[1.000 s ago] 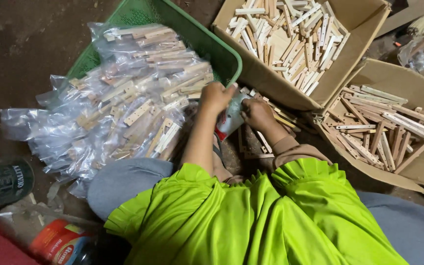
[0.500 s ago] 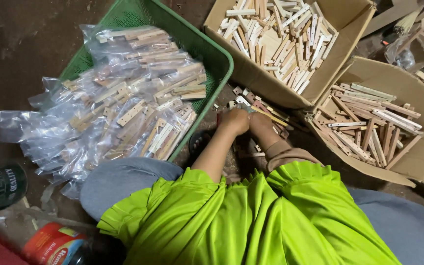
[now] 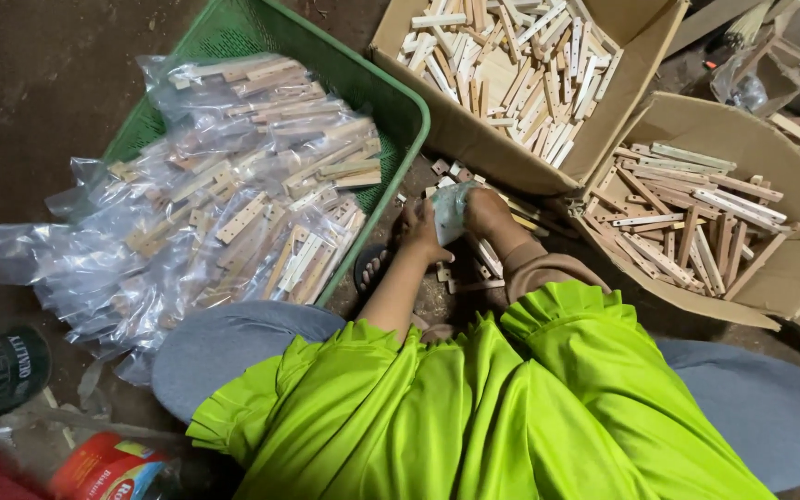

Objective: The person places wooden components into plastic bags, sealing some bags and moving them between containers.

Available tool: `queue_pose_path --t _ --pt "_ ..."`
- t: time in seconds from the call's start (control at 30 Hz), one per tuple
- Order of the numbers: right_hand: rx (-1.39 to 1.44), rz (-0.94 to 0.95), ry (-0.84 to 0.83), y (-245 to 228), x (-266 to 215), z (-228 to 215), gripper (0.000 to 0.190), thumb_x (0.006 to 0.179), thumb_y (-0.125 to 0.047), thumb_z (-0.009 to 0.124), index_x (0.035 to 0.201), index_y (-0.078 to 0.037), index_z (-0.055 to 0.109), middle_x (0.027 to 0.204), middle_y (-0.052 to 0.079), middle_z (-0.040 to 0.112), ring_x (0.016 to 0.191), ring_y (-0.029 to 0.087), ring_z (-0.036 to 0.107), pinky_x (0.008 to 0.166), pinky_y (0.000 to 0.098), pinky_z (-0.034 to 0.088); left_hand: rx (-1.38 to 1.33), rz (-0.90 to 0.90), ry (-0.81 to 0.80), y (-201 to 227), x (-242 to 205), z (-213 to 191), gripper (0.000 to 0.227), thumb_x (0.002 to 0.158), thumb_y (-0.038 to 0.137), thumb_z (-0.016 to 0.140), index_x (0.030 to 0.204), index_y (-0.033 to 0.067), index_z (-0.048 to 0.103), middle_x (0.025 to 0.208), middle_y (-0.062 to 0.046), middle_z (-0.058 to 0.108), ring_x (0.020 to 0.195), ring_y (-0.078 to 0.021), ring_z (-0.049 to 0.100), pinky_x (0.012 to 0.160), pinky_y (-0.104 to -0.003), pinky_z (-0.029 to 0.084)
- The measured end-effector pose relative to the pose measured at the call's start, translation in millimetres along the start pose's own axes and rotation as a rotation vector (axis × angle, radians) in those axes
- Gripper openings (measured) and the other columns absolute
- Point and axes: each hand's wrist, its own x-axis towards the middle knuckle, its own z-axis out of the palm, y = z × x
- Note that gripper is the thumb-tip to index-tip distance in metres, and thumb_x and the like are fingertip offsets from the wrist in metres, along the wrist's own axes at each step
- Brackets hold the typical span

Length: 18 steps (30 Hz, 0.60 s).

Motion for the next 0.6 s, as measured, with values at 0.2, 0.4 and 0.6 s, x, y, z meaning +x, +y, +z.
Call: queue_pose_path --t 0.2,0.4,0.6 --pt "0.021 -0.014 -0.131 -52 -43 -47 0.036 0.082 -0.022 0.062 0.105 0.002 0.075 0.103 0.026 0.075 0.111 0.044 0.069 0.1 0.0548 0.056 0.168 0.004 0.147 -29 32 58 0.119 0.083 0.012 0.08 0.166 0.0151 -0.005 0.165 -0.028 0.012 0.15 -0.0501 0.022 0.114 -0.061 0.04" --pt "0.203 0.099 -0.003 2 0 39 0.034 0.082 -0.022 0.06 0.096 0.006 0.075 0.093 0.029 0.073 0.103 0.046 0.07 0.09 0.0557 0.057 0.132 0.076 0.25 -47 45 62 0.11 0.088 0.015 0.076 0.166 0.0158 -0.001 0.157 -0.025 0.028 0.143 -0.0469 0.037 0.113 -0.057 0.042" --pt "0.29 -0.031 0.125 -28 -17 29 0.027 0.082 -0.02 0.066 0.087 0.006 0.072 0.083 0.031 0.069 0.096 0.049 0.069 0.084 0.0571 0.056 0.067 0.158 0.386 -57 42 62 0.12 0.076 0.013 0.081 0.166 0.0146 0.002 0.147 -0.022 0.04 0.143 -0.0436 0.039 0.122 -0.052 0.028"
